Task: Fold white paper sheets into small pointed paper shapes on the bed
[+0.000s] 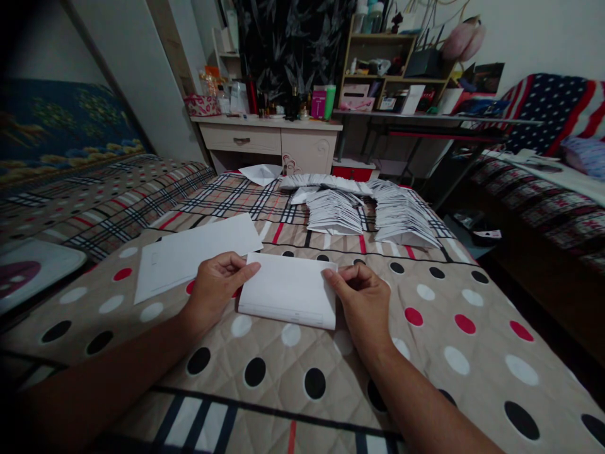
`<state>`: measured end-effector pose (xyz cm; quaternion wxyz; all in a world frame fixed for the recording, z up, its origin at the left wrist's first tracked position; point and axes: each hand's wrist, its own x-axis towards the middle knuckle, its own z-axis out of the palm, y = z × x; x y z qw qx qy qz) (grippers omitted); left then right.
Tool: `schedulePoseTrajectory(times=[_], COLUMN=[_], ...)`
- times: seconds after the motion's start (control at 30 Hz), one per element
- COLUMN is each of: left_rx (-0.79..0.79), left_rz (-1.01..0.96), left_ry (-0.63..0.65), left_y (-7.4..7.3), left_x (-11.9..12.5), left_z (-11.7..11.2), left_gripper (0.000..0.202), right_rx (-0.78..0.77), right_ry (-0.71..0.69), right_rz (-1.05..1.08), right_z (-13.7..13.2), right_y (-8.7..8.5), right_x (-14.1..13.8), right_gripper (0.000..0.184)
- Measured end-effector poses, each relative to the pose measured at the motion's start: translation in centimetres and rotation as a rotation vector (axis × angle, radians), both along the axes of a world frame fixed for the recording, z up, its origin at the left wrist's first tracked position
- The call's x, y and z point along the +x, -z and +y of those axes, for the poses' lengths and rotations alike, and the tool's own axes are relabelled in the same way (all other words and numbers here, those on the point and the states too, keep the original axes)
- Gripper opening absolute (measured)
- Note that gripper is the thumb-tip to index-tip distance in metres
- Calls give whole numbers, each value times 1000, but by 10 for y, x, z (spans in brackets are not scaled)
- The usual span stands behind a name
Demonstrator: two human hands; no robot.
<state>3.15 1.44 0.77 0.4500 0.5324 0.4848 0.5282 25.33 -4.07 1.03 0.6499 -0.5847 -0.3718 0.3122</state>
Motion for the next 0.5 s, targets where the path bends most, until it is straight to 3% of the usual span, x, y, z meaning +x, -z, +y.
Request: schedulePoseTrajectory(times=[0.3, 0.5], left_rx=[-17, 101], left_rz=[-64, 173], left_ry=[87, 109], left_y=[1, 2], left_x=[-2, -4], left_z=[1, 5], left_gripper=[38, 29], right_rx=[19, 3], right_ry=[10, -91], right_rz=[-85, -126], right_z=[1, 8], right_y=[-2, 3], right_x=[0, 2], right_gripper=[31, 34])
